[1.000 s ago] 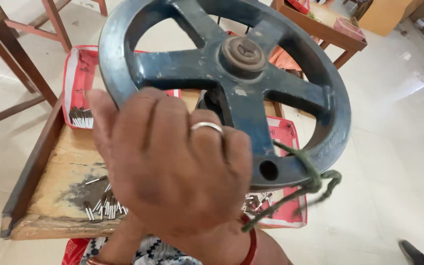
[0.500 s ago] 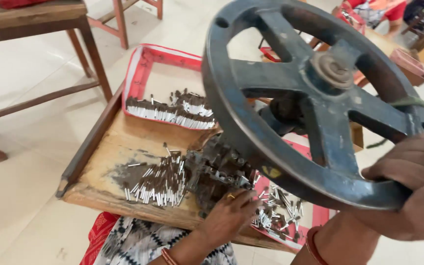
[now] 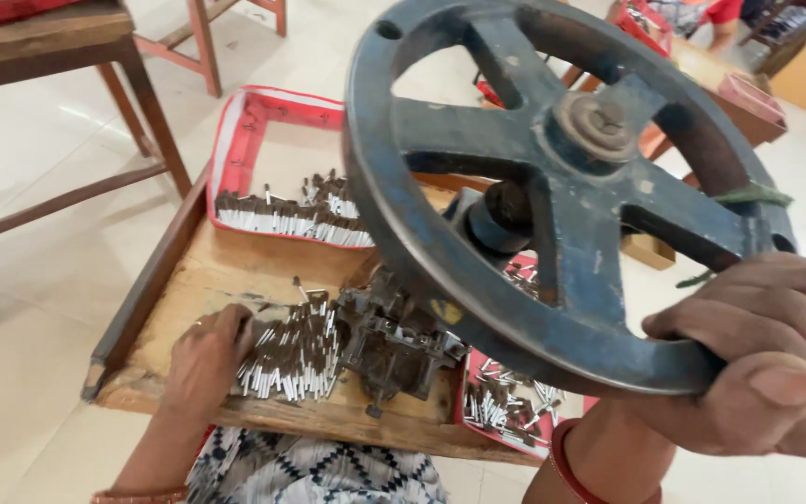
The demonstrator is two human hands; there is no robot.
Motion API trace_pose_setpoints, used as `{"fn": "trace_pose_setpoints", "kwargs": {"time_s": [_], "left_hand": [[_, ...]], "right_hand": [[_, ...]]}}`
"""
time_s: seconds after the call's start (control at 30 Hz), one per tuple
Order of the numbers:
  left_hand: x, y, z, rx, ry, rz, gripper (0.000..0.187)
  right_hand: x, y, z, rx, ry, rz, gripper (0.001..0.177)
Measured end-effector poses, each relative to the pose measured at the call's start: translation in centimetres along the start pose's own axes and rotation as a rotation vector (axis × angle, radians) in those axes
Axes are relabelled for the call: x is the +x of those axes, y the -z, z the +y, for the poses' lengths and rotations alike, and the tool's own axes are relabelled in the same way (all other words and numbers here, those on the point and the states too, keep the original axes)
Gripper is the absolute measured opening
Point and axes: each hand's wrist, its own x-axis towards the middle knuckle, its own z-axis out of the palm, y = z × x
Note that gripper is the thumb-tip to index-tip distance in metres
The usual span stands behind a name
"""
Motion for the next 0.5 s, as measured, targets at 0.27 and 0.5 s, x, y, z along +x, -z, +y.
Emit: {"fn": "trace_pose_setpoints", "kwargs": {"time_s": [0.27,0.5], "left_hand": [[0.3,-3.8,14.8,-0.526,-0.079,-0.029,0.016],[0.5,-9.2,13.4,-0.469,-0.300,0.052,0.029]], "right_hand": [[1.9,-1.4,-2.5,-0.095,-0.195,0.187,0.075],[2.4,-1.4,-3.2,-0.102,-0.241,0.171,0.074]]}}
